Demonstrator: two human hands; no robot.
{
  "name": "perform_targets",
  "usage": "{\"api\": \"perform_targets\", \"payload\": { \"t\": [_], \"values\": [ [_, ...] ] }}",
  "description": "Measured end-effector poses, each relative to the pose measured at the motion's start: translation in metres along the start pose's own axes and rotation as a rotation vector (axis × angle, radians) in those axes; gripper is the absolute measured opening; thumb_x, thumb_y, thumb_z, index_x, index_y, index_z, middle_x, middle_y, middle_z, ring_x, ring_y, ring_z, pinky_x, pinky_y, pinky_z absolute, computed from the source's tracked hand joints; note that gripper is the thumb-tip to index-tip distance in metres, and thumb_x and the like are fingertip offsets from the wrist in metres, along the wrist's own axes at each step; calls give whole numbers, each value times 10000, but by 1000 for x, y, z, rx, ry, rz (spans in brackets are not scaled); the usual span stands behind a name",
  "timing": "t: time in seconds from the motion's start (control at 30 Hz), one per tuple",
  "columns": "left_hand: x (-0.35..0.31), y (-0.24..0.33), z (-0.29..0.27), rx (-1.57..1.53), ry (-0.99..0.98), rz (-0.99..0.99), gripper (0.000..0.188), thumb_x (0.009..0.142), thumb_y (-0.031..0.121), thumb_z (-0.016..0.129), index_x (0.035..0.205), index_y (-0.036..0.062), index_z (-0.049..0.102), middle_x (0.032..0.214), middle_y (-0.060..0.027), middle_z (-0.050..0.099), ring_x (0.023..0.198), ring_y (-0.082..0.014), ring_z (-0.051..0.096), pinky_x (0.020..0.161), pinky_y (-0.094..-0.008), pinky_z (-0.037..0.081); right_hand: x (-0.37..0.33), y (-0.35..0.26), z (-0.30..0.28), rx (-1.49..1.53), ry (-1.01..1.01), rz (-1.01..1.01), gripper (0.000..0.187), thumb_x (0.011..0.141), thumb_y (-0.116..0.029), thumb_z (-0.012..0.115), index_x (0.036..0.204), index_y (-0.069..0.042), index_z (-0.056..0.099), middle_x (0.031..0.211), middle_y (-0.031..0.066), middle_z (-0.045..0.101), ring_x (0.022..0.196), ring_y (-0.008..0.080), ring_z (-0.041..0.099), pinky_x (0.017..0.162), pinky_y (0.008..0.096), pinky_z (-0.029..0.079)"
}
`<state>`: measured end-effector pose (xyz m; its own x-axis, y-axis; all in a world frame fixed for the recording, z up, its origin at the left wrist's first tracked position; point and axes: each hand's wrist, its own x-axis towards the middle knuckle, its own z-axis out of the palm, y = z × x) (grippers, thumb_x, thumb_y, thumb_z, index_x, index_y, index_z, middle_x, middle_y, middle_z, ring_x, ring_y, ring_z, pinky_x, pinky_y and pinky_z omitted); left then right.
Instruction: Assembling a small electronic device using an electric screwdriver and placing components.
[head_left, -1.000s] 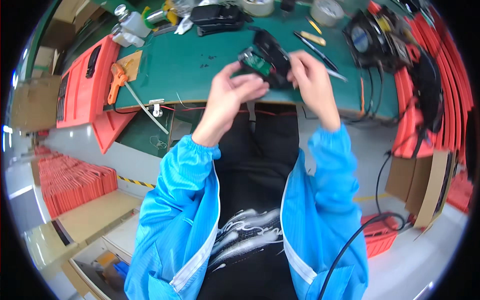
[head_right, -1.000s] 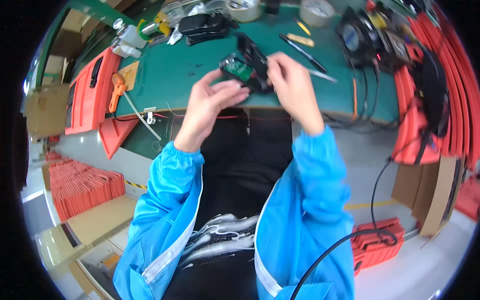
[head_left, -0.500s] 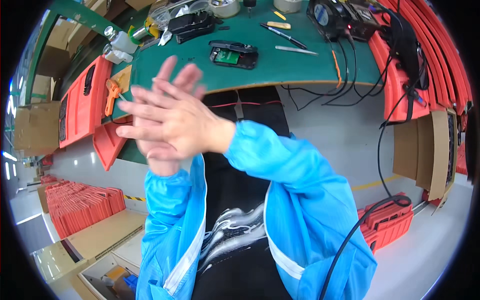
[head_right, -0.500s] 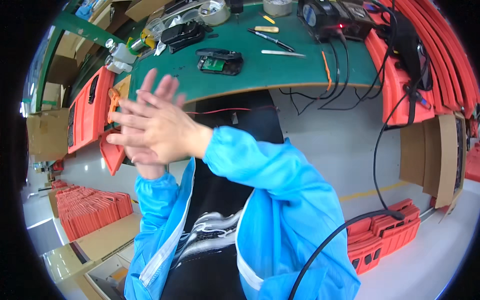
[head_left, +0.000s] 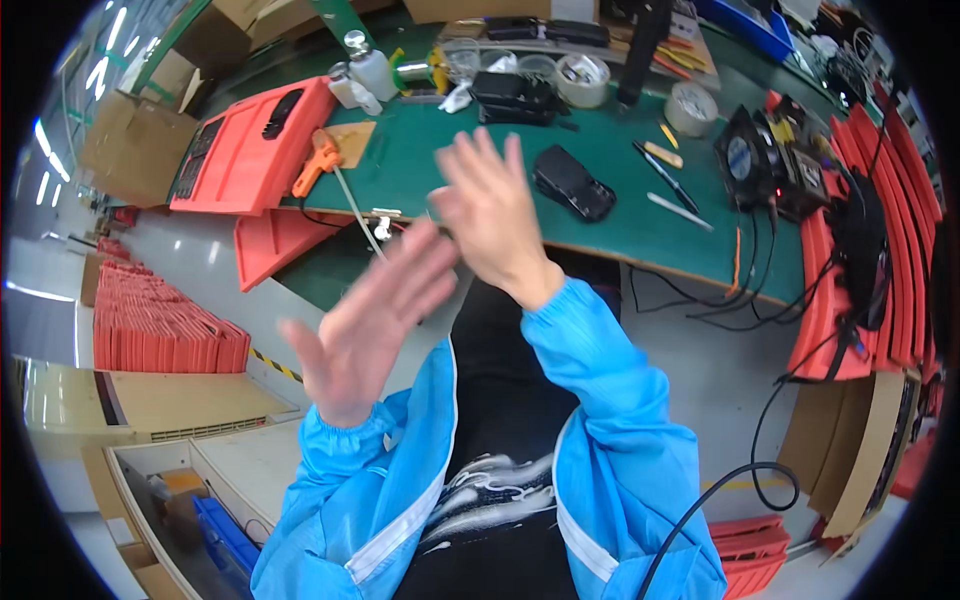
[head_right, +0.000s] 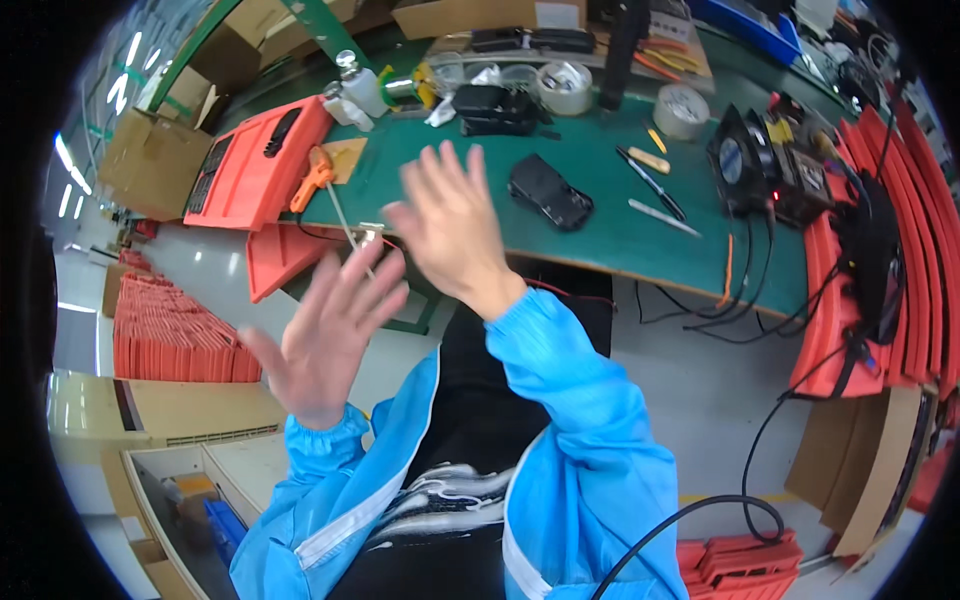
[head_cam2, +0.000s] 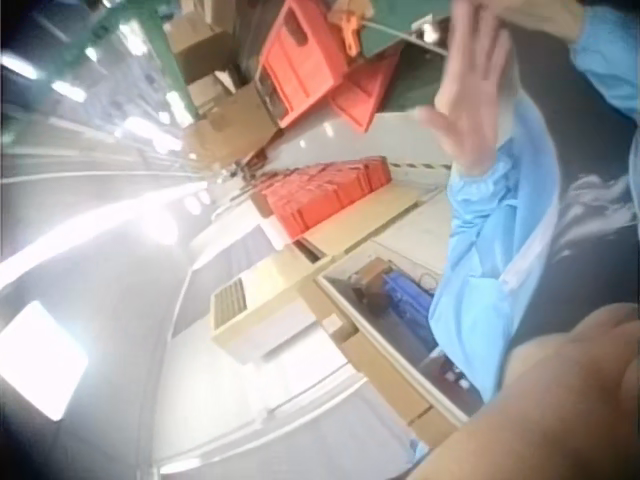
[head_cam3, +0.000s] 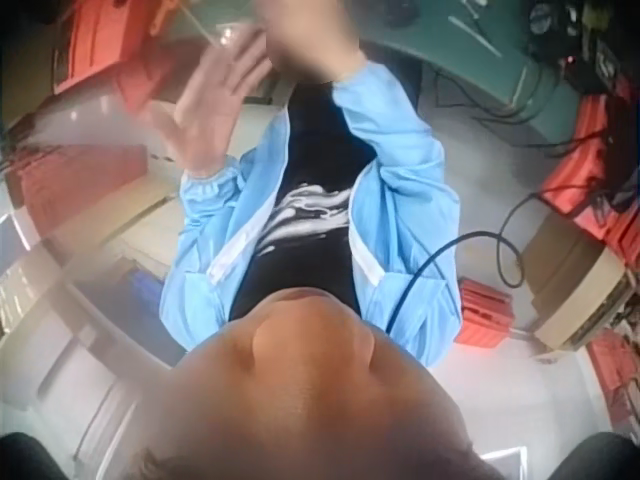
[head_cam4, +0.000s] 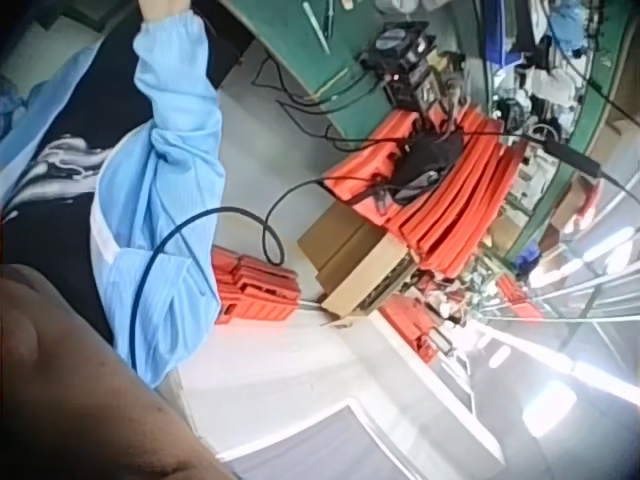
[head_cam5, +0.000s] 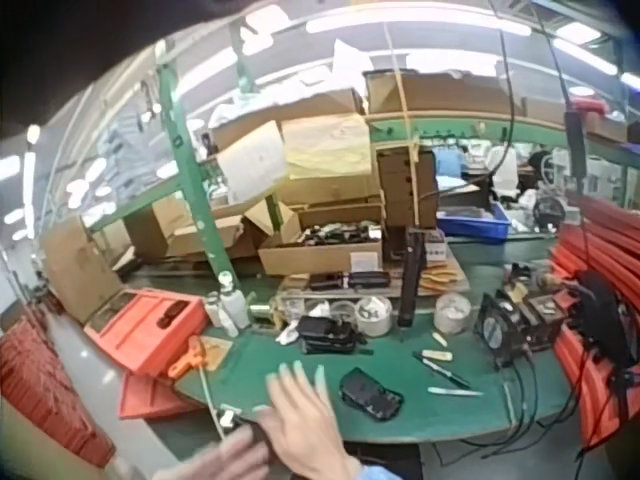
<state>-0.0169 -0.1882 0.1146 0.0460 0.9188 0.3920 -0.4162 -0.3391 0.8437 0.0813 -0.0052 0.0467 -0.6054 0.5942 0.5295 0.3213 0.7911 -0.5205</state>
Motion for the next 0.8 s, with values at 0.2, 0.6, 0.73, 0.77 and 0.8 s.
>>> {"api": "perform_targets", "payload": {
  "t": [0.2,0.6,0.73,0.77,0.8],
  "values": [
    [25,-21,-6,93,329,14,1149,878,871,278,1648,33,127,1656,-332,186,1508,-534,238,1229,-621,197,-37,-122,-1,735,244,-241,685,1030,-555,493,1535,-91,505,1615,244,388,1512,425,345,1237,606,178],
    [-22,31,-53,430,2,333,816,1013,530,589,1521,-74,383,1187,-242,699,912,-368,728,975,-577,499,-93,1,-85,647,53,299,221,1016,-100,573,1142,31,699,880,131,759,736,211,738,713,299,597],
    [-17,25,-53,449,179,260,678,1034,420,584,1447,-106,471,1010,-189,731,762,-276,705,863,-504,523,-195,61,-95,710,-124,880,187,1028,-124,597,1006,32,698,814,125,744,689,178,719,654,294,573],
    [-15,21,-53,468,227,239,636,1040,380,581,1430,-114,489,983,-178,727,746,-254,691,838,-480,522,-222,68,-86,776,-153,1021,183,1011,-134,626,983,31,701,820,126,742,680,184,717,643,301,570],
    [-15,17,-52,467,225,232,636,1040,380,581,1430,-114,489,983,-178,727,746,-254,691,838,-480,522,-234,69,-81,845,-185,1152,183,995,-144,655,961,29,704,826,127,740,671,190,715,632,308,567]
  ]
}}
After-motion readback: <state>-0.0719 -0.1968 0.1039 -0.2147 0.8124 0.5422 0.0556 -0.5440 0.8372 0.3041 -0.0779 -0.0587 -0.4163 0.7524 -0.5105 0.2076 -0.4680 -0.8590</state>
